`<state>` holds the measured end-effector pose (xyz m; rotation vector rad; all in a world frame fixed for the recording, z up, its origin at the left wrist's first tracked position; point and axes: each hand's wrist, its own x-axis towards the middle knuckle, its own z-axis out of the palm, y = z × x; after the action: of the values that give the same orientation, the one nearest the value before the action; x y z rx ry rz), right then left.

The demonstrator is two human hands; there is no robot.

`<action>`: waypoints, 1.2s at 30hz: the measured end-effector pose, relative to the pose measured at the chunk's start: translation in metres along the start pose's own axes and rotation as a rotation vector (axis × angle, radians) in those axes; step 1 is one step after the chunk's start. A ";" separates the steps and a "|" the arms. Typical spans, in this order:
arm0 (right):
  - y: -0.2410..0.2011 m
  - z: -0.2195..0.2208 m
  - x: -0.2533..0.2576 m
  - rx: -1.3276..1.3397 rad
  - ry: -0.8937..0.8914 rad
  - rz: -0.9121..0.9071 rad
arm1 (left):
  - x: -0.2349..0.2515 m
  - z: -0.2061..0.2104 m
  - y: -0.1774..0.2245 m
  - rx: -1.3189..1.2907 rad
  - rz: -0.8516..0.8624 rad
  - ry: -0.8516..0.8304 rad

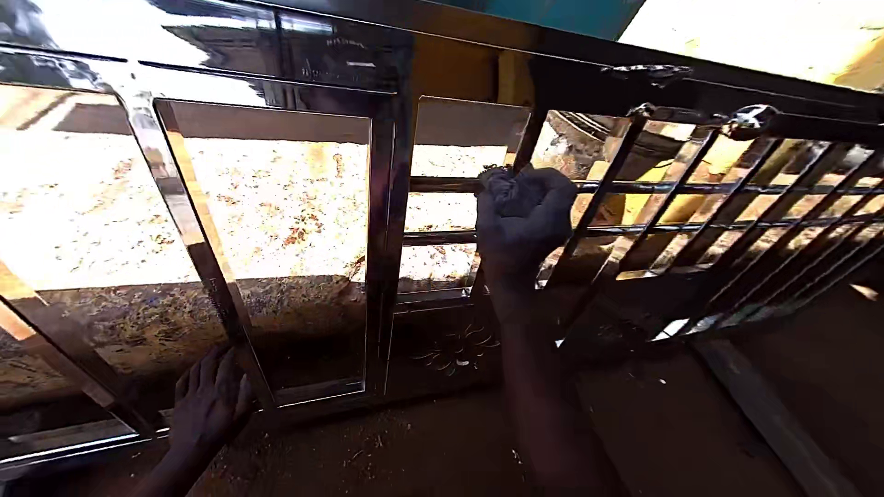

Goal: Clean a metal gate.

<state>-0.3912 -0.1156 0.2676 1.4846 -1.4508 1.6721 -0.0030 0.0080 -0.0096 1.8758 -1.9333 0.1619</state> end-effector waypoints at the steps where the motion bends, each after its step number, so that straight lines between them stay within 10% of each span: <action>1: 0.006 -0.007 -0.020 0.021 -0.056 0.025 | 0.000 -0.002 0.002 0.019 -0.001 -0.015; 6: 0.041 -0.037 -0.111 0.036 -0.144 0.061 | 0.002 -0.012 0.010 0.113 -0.044 -0.163; 13: 0.004 0.005 0.040 0.139 -0.054 -0.119 | 0.019 -0.031 0.025 0.204 -0.184 -0.558; 18: 0.008 -0.001 0.019 0.061 -0.117 -0.113 | 0.028 -0.038 0.023 0.226 -0.145 -0.756; 21: 0.050 0.001 -0.053 0.013 -0.071 -0.180 | 0.031 -0.030 0.008 0.184 -0.027 -0.770; 24: 0.027 -0.050 -0.079 -0.137 -0.466 0.022 | 0.026 -0.032 0.005 0.075 0.000 -0.690; 29: 0.030 -0.056 -0.117 -0.122 -0.357 0.129 | 0.020 -0.029 0.005 0.024 -0.155 -0.554; 33: -0.046 -0.085 -0.126 -0.184 -0.595 0.463 | 0.031 -0.046 0.019 0.015 -0.134 -0.634; 36: -0.087 -0.064 -0.170 -0.230 -0.639 0.327 | 0.032 -0.044 0.016 -0.035 -0.109 -0.628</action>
<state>-0.2916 0.0194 0.1564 1.8096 -2.2379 1.1688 -0.0081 -0.0034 0.0458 2.1748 -2.1765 -0.5546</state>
